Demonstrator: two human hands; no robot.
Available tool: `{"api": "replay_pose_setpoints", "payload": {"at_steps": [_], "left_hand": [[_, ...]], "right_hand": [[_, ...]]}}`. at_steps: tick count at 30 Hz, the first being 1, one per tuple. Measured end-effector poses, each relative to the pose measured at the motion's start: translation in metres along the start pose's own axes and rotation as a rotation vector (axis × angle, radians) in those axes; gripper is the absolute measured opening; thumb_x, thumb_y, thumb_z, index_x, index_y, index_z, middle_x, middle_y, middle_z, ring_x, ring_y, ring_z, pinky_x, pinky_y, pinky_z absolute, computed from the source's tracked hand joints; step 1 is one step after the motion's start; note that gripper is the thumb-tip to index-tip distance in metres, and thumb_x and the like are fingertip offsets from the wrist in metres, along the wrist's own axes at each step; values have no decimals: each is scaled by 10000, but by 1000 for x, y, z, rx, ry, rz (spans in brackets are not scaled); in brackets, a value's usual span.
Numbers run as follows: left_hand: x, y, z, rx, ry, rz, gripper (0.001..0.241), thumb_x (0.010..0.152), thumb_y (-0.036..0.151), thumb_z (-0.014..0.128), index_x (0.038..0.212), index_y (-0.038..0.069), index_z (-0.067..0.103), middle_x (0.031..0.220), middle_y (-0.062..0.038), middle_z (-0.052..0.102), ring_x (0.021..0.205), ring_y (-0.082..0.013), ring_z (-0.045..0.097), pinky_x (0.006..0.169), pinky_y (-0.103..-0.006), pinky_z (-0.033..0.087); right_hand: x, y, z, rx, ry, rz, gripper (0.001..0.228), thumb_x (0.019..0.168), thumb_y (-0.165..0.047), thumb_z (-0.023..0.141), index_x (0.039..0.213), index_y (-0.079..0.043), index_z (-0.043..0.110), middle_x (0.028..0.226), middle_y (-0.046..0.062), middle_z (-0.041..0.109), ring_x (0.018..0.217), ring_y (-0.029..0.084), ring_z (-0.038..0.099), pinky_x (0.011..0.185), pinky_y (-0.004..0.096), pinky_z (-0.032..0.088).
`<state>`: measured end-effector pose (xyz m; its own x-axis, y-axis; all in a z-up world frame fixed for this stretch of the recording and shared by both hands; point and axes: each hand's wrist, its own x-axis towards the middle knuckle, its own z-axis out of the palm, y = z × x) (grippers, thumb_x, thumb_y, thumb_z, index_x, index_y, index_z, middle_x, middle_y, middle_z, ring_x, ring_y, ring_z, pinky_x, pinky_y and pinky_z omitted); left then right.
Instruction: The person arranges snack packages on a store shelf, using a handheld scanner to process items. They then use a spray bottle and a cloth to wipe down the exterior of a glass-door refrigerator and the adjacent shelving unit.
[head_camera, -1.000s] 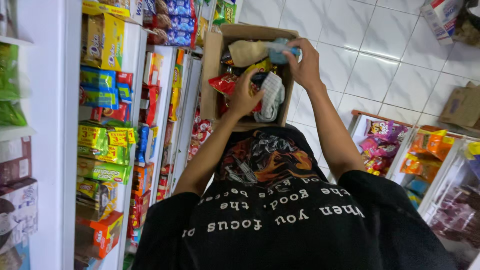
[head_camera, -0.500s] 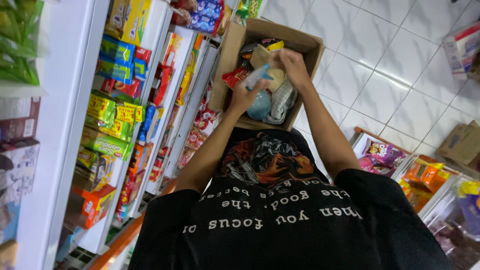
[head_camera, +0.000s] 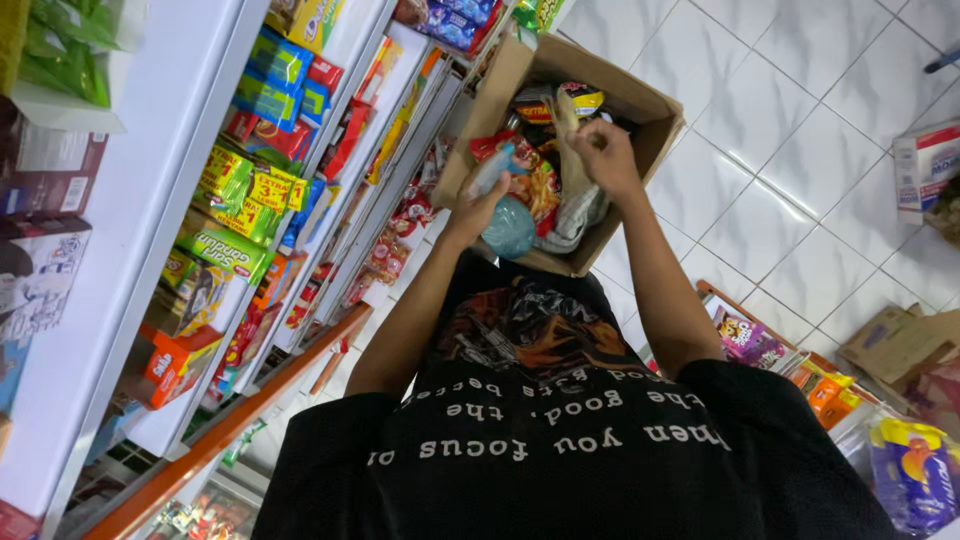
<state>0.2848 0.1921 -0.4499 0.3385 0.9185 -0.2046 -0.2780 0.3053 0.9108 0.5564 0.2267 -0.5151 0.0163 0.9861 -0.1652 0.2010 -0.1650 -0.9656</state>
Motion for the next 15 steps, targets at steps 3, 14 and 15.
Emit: {"api": "replay_pose_setpoints", "payload": {"at_steps": [3, 14, 15], "left_hand": [[0, 6, 1, 39, -74, 72, 408, 1090, 246, 590, 1436, 37, 532, 1304, -63, 667, 1151, -150, 662, 1004, -333, 554], [-37, 49, -7, 35, 13, 92, 438, 1087, 318, 569, 1453, 84, 521, 1289, -39, 648, 1150, -176, 680, 987, -317, 522], [-42, 52, -9, 30, 52, 81, 441, 1079, 328, 570, 1442, 80, 530, 1280, -39, 654, 1132, -181, 689, 964, -322, 533]], "right_hand": [[-5, -15, -2, 197, -67, 135, 206, 1057, -188, 730, 992, -51, 590, 884, 12, 564, 764, 100, 469, 675, 320, 393], [-26, -92, 63, 1008, -250, 216, 491, 1042, -390, 607, 1402, -62, 545, 1348, 93, 662, 1200, 210, 679, 1063, 381, 560], [-28, -98, 71, 1003, -251, 204, 519, 1055, -399, 606, 1435, -54, 529, 1383, 94, 651, 1235, 207, 670, 1092, 377, 553]]}}
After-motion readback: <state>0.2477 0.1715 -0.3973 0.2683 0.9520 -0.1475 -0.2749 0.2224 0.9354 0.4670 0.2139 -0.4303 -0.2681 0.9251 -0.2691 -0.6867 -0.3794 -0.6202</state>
